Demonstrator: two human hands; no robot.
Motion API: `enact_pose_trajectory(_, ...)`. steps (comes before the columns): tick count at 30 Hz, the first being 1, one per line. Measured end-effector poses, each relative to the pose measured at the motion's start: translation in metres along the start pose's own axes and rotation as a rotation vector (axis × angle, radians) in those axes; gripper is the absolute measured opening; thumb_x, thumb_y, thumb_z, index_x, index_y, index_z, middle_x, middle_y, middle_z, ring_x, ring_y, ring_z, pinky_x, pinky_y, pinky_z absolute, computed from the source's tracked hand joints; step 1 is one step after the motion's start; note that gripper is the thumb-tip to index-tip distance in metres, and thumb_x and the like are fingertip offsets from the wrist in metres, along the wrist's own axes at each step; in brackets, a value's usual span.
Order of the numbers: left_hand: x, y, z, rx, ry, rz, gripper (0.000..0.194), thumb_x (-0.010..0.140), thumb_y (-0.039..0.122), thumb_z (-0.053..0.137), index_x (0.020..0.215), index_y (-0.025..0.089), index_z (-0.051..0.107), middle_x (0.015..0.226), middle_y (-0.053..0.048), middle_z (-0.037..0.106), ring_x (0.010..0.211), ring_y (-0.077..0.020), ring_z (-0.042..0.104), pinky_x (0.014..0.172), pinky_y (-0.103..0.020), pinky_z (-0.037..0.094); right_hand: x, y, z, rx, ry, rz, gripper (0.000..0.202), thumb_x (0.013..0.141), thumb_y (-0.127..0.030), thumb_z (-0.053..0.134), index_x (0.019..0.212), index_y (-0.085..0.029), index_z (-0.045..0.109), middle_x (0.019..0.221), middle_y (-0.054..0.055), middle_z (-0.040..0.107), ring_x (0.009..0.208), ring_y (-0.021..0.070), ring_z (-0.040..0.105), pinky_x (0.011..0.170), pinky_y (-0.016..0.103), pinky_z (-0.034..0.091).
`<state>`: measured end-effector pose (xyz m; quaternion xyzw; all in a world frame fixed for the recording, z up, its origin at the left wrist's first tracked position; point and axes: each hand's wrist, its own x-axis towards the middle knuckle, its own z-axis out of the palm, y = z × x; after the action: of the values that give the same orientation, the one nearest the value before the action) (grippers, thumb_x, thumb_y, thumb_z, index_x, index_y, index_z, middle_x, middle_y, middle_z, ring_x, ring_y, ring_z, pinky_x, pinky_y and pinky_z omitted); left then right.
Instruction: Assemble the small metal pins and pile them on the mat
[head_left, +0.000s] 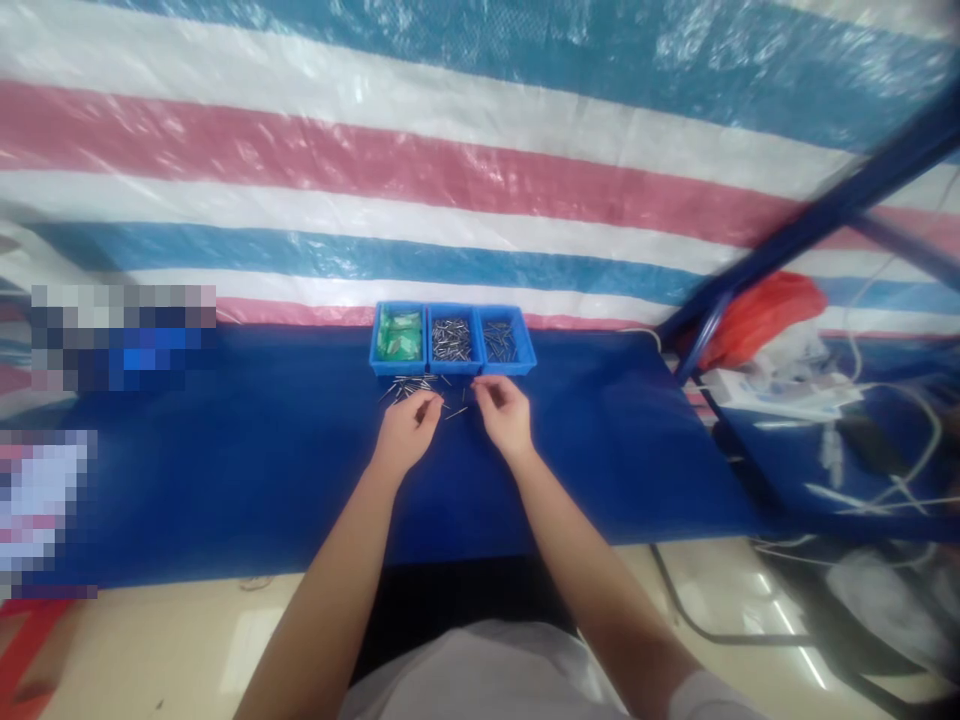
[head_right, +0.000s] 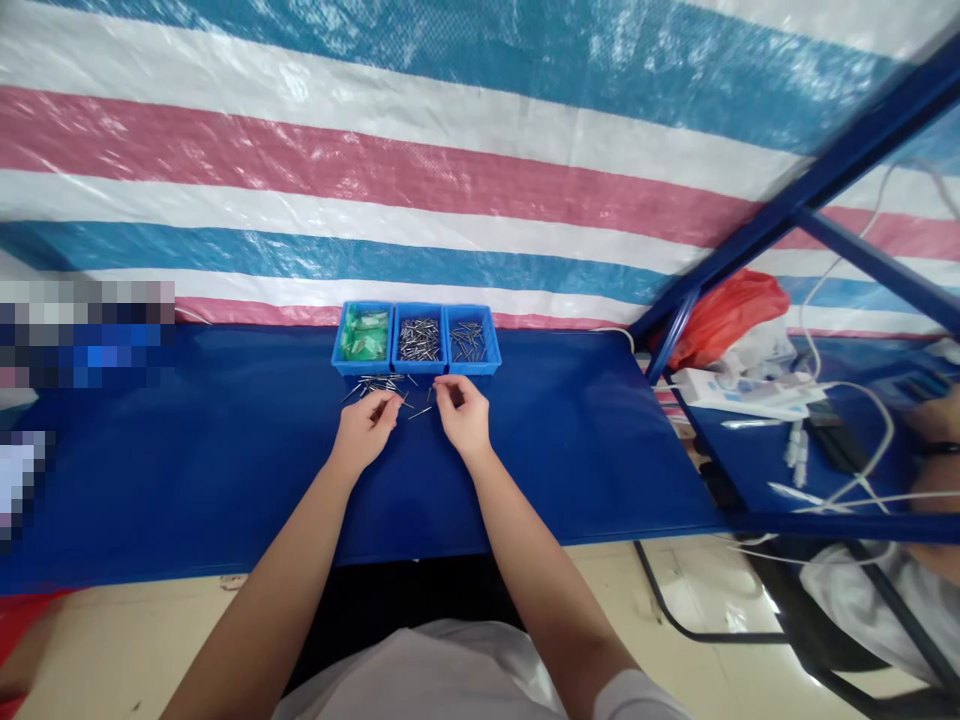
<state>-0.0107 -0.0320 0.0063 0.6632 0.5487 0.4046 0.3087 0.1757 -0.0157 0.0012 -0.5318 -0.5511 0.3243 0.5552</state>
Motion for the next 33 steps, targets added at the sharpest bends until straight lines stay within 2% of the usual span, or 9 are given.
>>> enact_pose_trajectory(4, -0.0001, -0.0001, -0.0009, 0.005, 0.007, 0.017, 0.033, 0.097, 0.049, 0.052, 0.096, 0.021, 0.071, 0.074, -0.001, 0.070, 0.065, -0.0146, 0.065, 0.065, -0.026, 0.050, -0.0042, -0.0013, 0.0006, -0.357, -0.193, -0.232, 0.017, 0.086, -0.023, 0.067, 0.102, -0.022, 0.074, 0.099, 0.008, 0.076, 0.091, 0.0252, 0.067, 0.087, 0.043, 0.055)
enact_pose_trajectory(7, -0.0004, -0.0007, -0.0007, 0.009, 0.015, 0.023, 0.033, 0.097, 0.048, 0.051, 0.096, 0.022, 0.071, 0.075, -0.001, 0.071, 0.066, -0.0143, 0.065, 0.066, -0.026, 0.050, -0.0048, 0.0008, 0.0020, -0.449, -0.223, -0.296, 0.016, 0.087, -0.021, 0.066, 0.100, -0.022, 0.075, 0.104, 0.009, 0.075, 0.098, 0.0269, 0.066, 0.094, 0.046, 0.051)
enact_pose_trajectory(14, -0.0002, -0.0014, -0.0006, 0.020, 0.017, 0.017, 0.033, 0.097, 0.048, 0.052, 0.095, 0.021, 0.071, 0.073, -0.001, 0.069, 0.064, -0.0143, 0.065, 0.065, -0.025, 0.050, -0.0042, 0.0073, 0.0023, -0.406, -0.209, -0.319, 0.016, 0.091, -0.019, 0.062, 0.096, -0.022, 0.076, 0.105, 0.009, 0.074, 0.100, 0.0261, 0.066, 0.097, 0.046, 0.051)
enact_pose_trajectory(18, -0.0004, -0.0006, -0.0009, 0.014, 0.020, 0.017, 0.032, 0.097, 0.048, 0.052, 0.095, 0.021, 0.071, 0.074, -0.001, 0.070, 0.065, -0.0144, 0.065, 0.066, -0.026, 0.051, -0.0044, 0.0075, 0.0016, -0.419, -0.189, -0.295, 0.012, 0.090, -0.020, 0.065, 0.093, -0.023, 0.076, 0.098, 0.009, 0.071, 0.095, 0.0266, 0.063, 0.091, 0.044, 0.051)
enact_pose_trajectory(22, -0.0007, 0.0004, -0.0011, 0.019, 0.024, 0.009, 0.032, 0.096, 0.048, 0.052, 0.095, 0.022, 0.071, 0.075, -0.002, 0.071, 0.064, -0.0144, 0.064, 0.065, -0.026, 0.050, -0.0052, 0.0078, 0.0027, -0.500, -0.247, -0.285, 0.010, 0.092, -0.024, 0.066, 0.086, -0.023, 0.074, 0.088, 0.007, 0.071, 0.087, 0.0256, 0.060, 0.086, 0.043, 0.048)
enact_pose_trajectory(27, -0.0006, 0.0012, -0.0015, 0.023, 0.014, 0.005, 0.032, 0.097, 0.047, 0.052, 0.095, 0.021, 0.071, 0.074, -0.001, 0.071, 0.065, -0.0143, 0.064, 0.066, -0.026, 0.050, -0.0065, 0.0081, 0.0037, -0.558, -0.261, -0.303, 0.014, 0.093, -0.033, 0.070, 0.083, -0.024, 0.073, 0.085, 0.007, 0.071, 0.086, 0.0260, 0.058, 0.083, 0.041, 0.043)
enact_pose_trajectory(33, -0.0003, 0.0005, -0.0011, 0.014, 0.011, 0.018, 0.030, 0.097, 0.045, 0.053, 0.095, 0.021, 0.071, 0.078, -0.002, 0.072, 0.066, -0.0141, 0.065, 0.066, -0.026, 0.050, -0.0062, 0.0049, 0.0023, -0.558, -0.316, -0.300, 0.011, 0.091, -0.029, 0.072, 0.082, -0.023, 0.071, 0.084, 0.005, 0.071, 0.085, 0.0252, 0.057, 0.081, 0.040, 0.042)
